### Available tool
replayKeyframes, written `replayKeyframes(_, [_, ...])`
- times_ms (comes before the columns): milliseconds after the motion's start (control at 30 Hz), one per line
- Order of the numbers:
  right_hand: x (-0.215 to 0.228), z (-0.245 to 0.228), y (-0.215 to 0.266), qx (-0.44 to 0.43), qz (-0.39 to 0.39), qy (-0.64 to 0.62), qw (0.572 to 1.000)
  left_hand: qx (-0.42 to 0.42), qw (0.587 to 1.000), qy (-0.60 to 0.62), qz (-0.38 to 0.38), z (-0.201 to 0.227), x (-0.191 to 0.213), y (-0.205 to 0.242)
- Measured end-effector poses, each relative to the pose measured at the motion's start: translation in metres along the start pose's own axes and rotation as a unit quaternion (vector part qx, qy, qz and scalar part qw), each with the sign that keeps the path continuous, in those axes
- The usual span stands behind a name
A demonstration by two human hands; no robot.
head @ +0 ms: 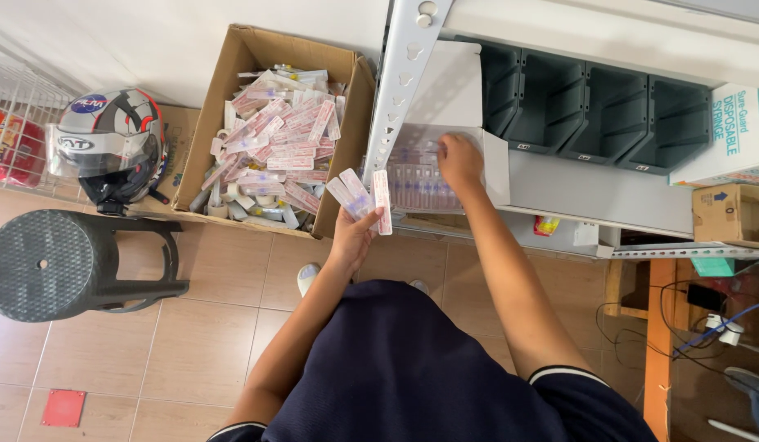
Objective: The person takes small, individually wrapped items from a large cardboard box and places them into a white storage box on a metal shelf. The person repeatedly reaches into the box, gathers the items, and arranges them neatly in the storage container.
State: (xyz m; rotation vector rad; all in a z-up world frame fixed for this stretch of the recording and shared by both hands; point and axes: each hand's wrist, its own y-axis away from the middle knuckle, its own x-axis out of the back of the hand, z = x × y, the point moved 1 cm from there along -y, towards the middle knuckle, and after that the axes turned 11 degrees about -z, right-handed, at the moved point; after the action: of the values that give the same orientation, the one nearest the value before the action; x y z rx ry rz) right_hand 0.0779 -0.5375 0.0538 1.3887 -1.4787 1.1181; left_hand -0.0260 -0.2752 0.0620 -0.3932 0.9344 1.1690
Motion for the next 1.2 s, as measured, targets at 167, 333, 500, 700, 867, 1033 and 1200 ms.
replayKeyframes(167, [0.046,-0.053,0.028,0.021,-0.251,-0.311,0.916,0.004,1.0,-0.007,-0.018,-0.012,0.014,-0.014])
replayKeyframes(333, [0.044,-0.062,0.054,0.134,-0.318,-0.509,0.789,0.067,0.998,0.005,-0.019,-0.022,0.016,-0.022])
replayKeyframes(500, [0.031,-0.053,0.067,0.084,-0.291,-0.504,0.809,0.119,0.992,-0.039,0.012,-0.028,0.014,-0.02])
replayKeyframes(700, [0.027,-0.048,0.074,-0.03,-0.281,-0.625,0.728,0.123,0.991,-0.055,0.004,-0.03,0.015,-0.016])
replayKeyframes(867, [0.009,-0.047,0.078,0.008,-0.318,-0.579,0.751,0.15,0.985,-0.082,0.001,-0.035,0.026,-0.019])
replayKeyframes(1033, [0.04,-0.071,0.08,0.055,-0.281,-0.498,0.819,0.154,0.986,-0.059,0.017,-0.034,0.025,-0.016])
replayKeyframes(1200, [0.049,-0.052,0.057,0.123,-0.163,-0.363,0.909,0.144,0.986,-0.074,0.029,-0.027,0.02,-0.015])
